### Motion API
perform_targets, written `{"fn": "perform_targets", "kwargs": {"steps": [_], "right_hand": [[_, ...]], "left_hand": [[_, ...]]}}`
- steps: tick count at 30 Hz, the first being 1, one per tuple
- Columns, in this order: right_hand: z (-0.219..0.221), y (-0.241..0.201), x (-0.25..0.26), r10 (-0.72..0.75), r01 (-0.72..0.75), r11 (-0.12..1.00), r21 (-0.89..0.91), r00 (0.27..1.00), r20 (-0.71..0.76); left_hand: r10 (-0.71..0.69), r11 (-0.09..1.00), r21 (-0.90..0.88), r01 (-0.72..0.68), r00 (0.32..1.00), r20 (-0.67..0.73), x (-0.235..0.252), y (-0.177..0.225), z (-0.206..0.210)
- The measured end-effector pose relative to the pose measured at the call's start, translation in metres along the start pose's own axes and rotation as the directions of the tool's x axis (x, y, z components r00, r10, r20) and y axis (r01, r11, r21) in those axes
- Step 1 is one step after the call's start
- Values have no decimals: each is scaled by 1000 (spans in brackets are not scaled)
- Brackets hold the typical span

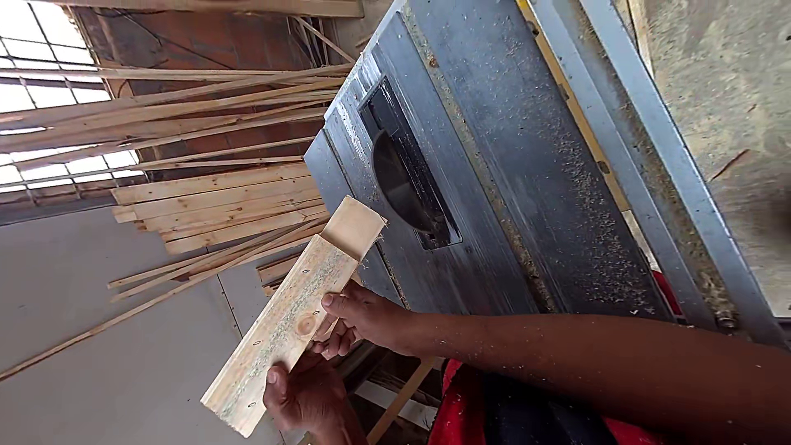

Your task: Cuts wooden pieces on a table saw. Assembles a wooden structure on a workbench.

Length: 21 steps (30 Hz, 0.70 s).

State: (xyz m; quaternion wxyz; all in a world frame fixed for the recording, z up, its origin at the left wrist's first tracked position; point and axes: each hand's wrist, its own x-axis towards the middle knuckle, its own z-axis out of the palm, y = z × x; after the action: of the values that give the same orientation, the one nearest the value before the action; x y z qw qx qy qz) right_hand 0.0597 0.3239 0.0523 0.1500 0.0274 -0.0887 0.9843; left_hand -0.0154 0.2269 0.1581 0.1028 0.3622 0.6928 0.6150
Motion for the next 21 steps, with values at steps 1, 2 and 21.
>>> {"fn": "perform_targets", "kwargs": {"steps": [1, 2, 21], "right_hand": [[-2, 0, 2, 27, -26, 999, 34, 1000, -8], [-5, -2, 2, 50, -48, 996, 75, 998, -28], [14, 16, -21, -220, 213, 970, -120, 974, -47]], "left_hand": [[17, 998, 55, -17, 1000, -14, -1, 0, 2], [27, 995, 93, -25, 999, -26, -1, -1, 4], [152, 983, 102, -155, 988, 39, -26, 18, -11]]}}
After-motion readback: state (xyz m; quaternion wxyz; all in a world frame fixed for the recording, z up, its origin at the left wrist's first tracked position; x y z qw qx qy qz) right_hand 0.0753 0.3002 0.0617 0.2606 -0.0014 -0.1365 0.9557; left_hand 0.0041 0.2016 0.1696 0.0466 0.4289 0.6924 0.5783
